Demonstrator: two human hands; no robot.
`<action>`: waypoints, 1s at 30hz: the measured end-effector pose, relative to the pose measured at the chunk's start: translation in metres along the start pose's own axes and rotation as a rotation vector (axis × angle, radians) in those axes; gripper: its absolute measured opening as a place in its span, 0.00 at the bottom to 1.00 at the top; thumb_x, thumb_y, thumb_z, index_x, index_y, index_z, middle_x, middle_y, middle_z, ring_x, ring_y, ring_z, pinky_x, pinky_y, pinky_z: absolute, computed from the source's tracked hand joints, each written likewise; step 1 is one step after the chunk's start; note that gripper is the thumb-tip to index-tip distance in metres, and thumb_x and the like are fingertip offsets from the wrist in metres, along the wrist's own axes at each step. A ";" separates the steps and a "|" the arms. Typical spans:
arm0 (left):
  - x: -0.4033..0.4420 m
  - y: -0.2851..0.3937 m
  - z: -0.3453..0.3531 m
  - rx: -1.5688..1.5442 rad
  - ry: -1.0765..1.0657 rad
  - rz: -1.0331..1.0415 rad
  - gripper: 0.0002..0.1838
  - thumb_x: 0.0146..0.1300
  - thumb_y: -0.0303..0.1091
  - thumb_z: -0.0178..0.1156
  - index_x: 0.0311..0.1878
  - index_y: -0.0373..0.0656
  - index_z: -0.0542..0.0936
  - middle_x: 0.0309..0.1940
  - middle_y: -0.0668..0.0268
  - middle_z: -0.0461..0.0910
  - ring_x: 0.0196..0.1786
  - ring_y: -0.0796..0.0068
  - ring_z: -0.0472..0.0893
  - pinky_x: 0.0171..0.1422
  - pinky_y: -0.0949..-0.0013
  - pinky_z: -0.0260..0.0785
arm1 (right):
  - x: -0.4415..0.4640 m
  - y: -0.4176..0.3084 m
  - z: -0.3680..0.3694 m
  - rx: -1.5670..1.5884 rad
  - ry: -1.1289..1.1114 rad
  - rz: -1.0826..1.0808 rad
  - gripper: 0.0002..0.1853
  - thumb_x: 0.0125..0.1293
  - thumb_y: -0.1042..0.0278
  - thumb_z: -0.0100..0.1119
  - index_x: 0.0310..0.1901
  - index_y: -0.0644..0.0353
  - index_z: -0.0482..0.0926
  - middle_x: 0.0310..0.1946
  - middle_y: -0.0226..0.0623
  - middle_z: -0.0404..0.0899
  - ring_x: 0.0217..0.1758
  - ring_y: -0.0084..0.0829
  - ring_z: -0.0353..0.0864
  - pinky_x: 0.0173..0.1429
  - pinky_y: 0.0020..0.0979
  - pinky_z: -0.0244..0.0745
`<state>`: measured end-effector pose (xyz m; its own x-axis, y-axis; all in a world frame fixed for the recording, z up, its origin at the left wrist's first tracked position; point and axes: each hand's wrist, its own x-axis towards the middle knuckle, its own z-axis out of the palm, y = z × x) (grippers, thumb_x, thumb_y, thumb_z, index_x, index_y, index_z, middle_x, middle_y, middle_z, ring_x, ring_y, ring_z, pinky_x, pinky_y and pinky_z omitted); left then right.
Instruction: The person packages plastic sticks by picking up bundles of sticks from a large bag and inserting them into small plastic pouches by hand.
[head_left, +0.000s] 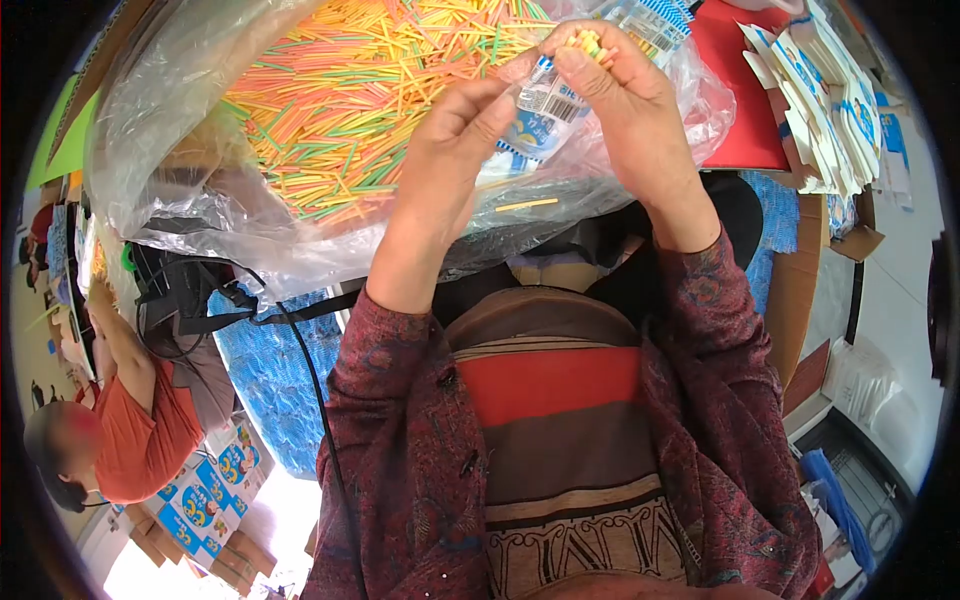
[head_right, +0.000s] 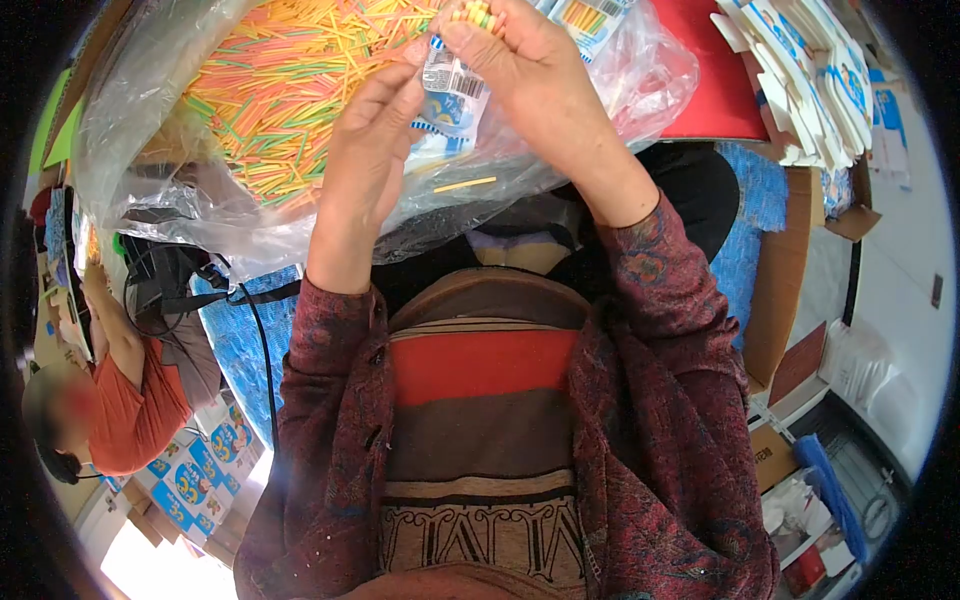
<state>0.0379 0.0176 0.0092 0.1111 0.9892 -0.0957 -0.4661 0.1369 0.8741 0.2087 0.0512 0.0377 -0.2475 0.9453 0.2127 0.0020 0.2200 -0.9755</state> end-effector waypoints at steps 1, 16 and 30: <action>0.000 -0.001 -0.003 0.001 0.002 0.000 0.06 0.70 0.29 0.60 0.47 0.41 0.78 0.41 0.72 0.79 0.45 0.83 0.75 0.51 0.77 0.68 | 0.002 -0.007 0.001 0.082 -0.075 0.017 0.14 0.75 0.63 0.53 0.54 0.61 0.74 0.47 0.34 0.79 0.55 0.22 0.75 0.59 0.26 0.69; 0.002 -0.005 0.005 -0.179 0.039 0.056 0.08 0.70 0.31 0.60 0.48 0.39 0.78 0.40 0.69 0.82 0.41 0.83 0.80 0.46 0.75 0.73 | -0.006 0.017 -0.001 0.005 0.072 0.126 0.18 0.70 0.70 0.61 0.60 0.61 0.76 0.45 0.29 0.81 0.47 0.19 0.78 0.50 0.21 0.73; -0.004 -0.003 0.004 0.196 0.021 0.127 0.10 0.65 0.27 0.65 0.47 0.36 0.81 0.42 0.67 0.84 0.45 0.80 0.80 0.49 0.75 0.73 | -0.018 0.013 -0.002 0.039 -0.020 0.151 0.13 0.66 0.71 0.65 0.52 0.62 0.81 0.39 0.27 0.84 0.38 0.14 0.77 0.44 0.20 0.74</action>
<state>0.0424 0.0126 0.0091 0.0431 0.9990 0.0130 -0.2955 0.0003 0.9553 0.2154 0.0376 0.0213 -0.2663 0.9619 0.0626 0.0033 0.0659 -0.9978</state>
